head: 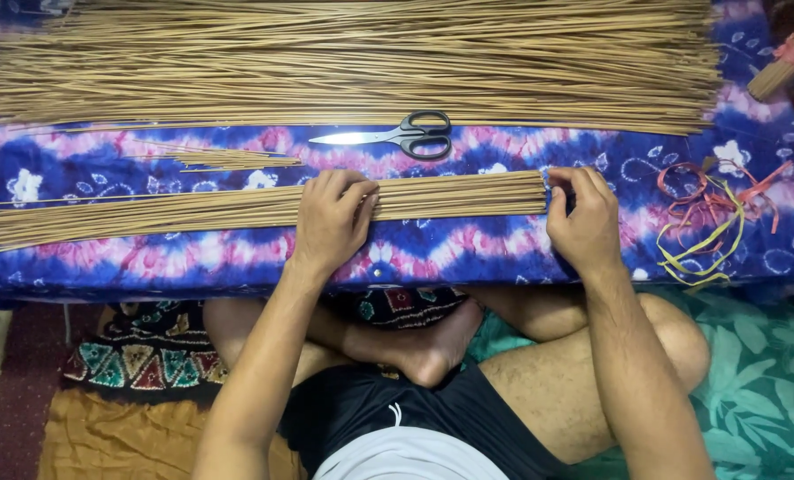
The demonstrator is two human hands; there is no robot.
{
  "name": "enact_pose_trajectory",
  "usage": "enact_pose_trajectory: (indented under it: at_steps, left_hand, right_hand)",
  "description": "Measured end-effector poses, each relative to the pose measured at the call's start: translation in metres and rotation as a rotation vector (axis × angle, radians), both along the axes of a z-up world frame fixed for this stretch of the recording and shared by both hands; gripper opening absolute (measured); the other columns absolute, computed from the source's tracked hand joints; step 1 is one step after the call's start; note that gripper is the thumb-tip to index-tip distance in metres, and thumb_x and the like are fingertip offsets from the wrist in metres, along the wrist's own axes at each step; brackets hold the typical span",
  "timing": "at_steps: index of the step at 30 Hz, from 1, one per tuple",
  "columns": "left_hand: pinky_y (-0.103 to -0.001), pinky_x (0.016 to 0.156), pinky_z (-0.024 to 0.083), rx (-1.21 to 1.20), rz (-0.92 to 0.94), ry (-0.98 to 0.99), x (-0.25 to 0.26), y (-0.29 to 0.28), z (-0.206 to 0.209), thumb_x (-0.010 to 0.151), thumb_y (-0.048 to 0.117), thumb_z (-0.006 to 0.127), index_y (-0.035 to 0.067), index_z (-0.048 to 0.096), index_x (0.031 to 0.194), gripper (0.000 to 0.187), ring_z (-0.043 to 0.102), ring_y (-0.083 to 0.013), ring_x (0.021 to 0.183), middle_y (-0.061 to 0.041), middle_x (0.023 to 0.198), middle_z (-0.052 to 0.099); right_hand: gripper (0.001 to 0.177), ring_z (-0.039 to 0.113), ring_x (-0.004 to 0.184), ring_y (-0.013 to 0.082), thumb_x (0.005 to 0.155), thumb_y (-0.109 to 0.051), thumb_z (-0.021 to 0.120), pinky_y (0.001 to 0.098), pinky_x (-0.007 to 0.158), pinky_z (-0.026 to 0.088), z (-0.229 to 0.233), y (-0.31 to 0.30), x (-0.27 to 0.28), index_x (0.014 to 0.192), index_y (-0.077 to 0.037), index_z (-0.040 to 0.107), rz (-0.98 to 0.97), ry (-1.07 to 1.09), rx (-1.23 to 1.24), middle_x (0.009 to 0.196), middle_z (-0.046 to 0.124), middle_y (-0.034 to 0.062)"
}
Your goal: The person is sorting and aligning a large number of long, thin wooden sticks into a neat bundle on a table covered with a blue patterned cloth.
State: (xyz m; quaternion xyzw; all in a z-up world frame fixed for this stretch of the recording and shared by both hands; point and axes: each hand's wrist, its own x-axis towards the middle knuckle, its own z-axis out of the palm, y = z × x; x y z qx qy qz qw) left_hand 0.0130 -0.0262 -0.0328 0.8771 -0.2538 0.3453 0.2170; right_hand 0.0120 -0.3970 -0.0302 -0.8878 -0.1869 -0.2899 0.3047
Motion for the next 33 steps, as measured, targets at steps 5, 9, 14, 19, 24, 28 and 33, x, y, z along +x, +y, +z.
enact_pose_trajectory:
  at_steps: [5, 9, 14, 19, 24, 28, 33]
  left_hand:
    - [-0.038, 0.079, 0.048, -0.006, -0.002, 0.001, -0.001, 0.000, 0.003, 0.092, 0.015, 0.075, 0.016, 0.072, 0.104, 0.012, 0.065, -0.0245, 0.091, -0.001, 0.098, 0.064]
    - [-0.038, 0.079, 0.048, -0.006, 0.003, 0.002, -0.001, 0.000, 0.001, 0.092, 0.016, 0.075, 0.016, 0.073, 0.104, 0.012, 0.064, -0.0246, 0.092, -0.001, 0.097, 0.064]
    - [-0.039, 0.079, 0.048, -0.055, -0.016, 0.028, -0.003, 0.000, 0.003, 0.093, 0.016, 0.074, 0.015, 0.072, 0.102, 0.010, 0.065, -0.0256, 0.092, -0.001, 0.098, 0.065]
    - [-0.039, 0.080, 0.048, -0.181, -0.015, 0.077, 0.008, 0.008, -0.002, 0.096, 0.020, 0.072, 0.016, 0.072, 0.103, 0.008, 0.065, -0.0267, 0.094, -0.001, 0.100, 0.066]
    - [-0.043, 0.079, 0.050, -0.188, 0.065, 0.098, 0.045, 0.031, 0.022, 0.094, 0.016, 0.073, 0.017, 0.073, 0.105, 0.011, 0.066, -0.0305, 0.093, -0.004, 0.097, 0.066]
    - [-0.042, 0.076, 0.049, -0.086, 0.173, 0.048, 0.103, 0.054, 0.029, 0.089, 0.015, 0.078, 0.018, 0.072, 0.101, 0.014, 0.065, -0.0273, 0.090, -0.001, 0.093, 0.063]
    - [-0.041, 0.072, 0.047, 0.091, 0.260, -0.056, 0.159, 0.067, 0.022, 0.079, 0.018, 0.083, 0.020, 0.070, 0.087, 0.015, 0.061, -0.0248, 0.086, 0.000, 0.089, 0.060]
  right_hand:
    - [0.029, 0.068, 0.089, 0.0364, 0.088, 0.010, 0.067, 0.0453, 0.082, 0.054, -0.001, -0.002, 0.001, 0.113, -0.003, 0.072, 0.021, -0.002, -0.023, 0.093, 0.070, 0.0123]
    - [0.029, 0.068, 0.089, 0.0365, 0.087, 0.011, 0.068, 0.0450, 0.082, 0.054, 0.001, 0.000, 0.000, 0.113, -0.002, 0.072, 0.022, -0.008, -0.028, 0.094, 0.069, 0.0128]
    - [0.026, 0.068, 0.088, 0.0375, 0.089, 0.012, 0.069, 0.0451, 0.083, 0.054, 0.006, 0.001, -0.001, 0.112, 0.000, 0.073, 0.018, -0.053, -0.019, 0.095, 0.069, 0.0145]
    - [0.023, 0.068, 0.088, 0.0342, 0.090, 0.010, 0.071, 0.0431, 0.083, 0.054, 0.023, 0.021, 0.007, 0.110, -0.001, 0.073, 0.058, -0.088, -0.046, 0.097, 0.069, 0.0123]
    - [0.015, 0.066, 0.090, 0.0369, 0.091, 0.003, 0.075, 0.0442, 0.083, 0.053, 0.048, 0.072, 0.029, 0.105, -0.003, 0.074, 0.214, -0.110, -0.105, 0.094, 0.068, 0.0119]
    - [0.014, 0.066, 0.088, 0.0373, 0.090, 0.000, 0.076, 0.0458, 0.081, 0.053, 0.050, 0.114, 0.072, 0.103, -0.004, 0.073, 0.271, -0.140, -0.136, 0.091, 0.067, 0.0129]
    - [0.014, 0.064, 0.086, 0.0366, 0.087, -0.002, 0.076, 0.0464, 0.079, 0.053, 0.040, 0.149, 0.118, 0.100, -0.004, 0.072, 0.331, -0.140, -0.176, 0.088, 0.064, 0.0129]
